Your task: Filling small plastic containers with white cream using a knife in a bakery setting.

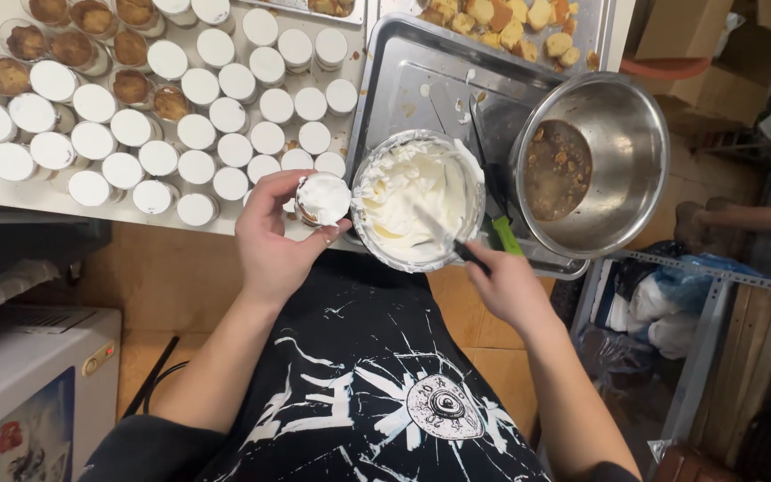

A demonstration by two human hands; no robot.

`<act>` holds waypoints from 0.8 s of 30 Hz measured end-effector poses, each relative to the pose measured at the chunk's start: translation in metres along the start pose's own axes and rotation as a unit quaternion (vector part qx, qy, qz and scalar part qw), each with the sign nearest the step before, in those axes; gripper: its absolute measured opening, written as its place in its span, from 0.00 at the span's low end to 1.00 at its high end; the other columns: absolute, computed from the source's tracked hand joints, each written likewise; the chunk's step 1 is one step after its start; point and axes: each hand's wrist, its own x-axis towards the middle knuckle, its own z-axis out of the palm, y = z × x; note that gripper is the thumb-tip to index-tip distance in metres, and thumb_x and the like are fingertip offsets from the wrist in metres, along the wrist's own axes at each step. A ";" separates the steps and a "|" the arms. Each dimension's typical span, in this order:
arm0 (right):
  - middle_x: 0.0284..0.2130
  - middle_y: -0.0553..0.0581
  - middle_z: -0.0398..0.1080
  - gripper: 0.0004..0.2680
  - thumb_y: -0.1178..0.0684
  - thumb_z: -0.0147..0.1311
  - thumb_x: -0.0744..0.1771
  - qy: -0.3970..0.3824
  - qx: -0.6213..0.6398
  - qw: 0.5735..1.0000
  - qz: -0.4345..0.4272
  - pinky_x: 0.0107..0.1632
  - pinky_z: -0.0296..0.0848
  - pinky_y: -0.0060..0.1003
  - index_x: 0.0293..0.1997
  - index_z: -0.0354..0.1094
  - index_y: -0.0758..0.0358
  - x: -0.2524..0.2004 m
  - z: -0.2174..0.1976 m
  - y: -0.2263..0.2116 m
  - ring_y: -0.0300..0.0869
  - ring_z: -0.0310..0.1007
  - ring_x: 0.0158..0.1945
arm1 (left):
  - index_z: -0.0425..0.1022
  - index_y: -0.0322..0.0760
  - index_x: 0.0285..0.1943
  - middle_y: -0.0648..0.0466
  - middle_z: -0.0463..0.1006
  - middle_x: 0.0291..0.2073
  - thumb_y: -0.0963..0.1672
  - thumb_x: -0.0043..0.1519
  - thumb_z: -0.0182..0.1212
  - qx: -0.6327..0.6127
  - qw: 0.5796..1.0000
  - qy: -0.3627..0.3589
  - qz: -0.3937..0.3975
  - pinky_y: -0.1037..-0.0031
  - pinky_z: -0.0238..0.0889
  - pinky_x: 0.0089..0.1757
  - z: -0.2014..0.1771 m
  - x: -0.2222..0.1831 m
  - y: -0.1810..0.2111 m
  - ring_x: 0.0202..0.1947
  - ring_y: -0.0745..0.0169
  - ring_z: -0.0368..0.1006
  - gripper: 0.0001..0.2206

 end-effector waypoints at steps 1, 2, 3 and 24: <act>0.35 0.67 0.77 0.15 0.54 0.59 0.67 0.010 -0.061 0.997 -0.045 0.43 0.74 0.39 0.60 0.72 0.61 0.006 0.007 0.001 0.49 0.81 0.38 | 0.69 0.29 0.59 0.49 0.72 0.57 0.33 0.53 0.75 0.005 1.000 0.001 0.000 0.69 0.70 0.59 -0.001 -0.001 0.000 0.57 0.61 0.72 0.26; 0.35 0.67 0.77 0.15 0.54 0.59 0.67 0.008 -0.059 0.997 -0.042 0.43 0.74 0.39 0.60 0.72 0.61 0.006 0.009 -0.002 0.49 0.81 0.38 | 0.69 0.29 0.59 0.49 0.72 0.57 0.33 0.53 0.75 0.006 1.000 -0.001 -0.003 0.69 0.70 0.59 -0.002 -0.002 0.000 0.57 0.61 0.72 0.26; 0.34 0.66 0.77 0.14 0.53 0.58 0.67 -0.046 -0.066 0.997 -0.023 0.42 0.73 0.40 0.59 0.73 0.60 0.006 0.011 -0.005 0.50 0.80 0.37 | 0.69 0.29 0.60 0.48 0.72 0.57 0.33 0.53 0.75 0.014 1.000 -0.002 -0.002 0.69 0.69 0.59 -0.003 -0.004 0.000 0.57 0.61 0.72 0.26; 0.38 0.56 0.73 0.16 0.68 0.57 0.64 0.172 0.289 0.941 -0.021 0.31 0.64 0.25 0.59 0.71 0.70 -0.093 -0.021 -0.050 0.33 0.67 0.31 | 0.71 0.30 0.60 0.52 0.78 0.51 0.39 0.51 0.78 -0.042 0.982 -0.150 -0.103 0.73 0.69 0.56 0.045 0.005 0.009 0.54 0.65 0.75 0.27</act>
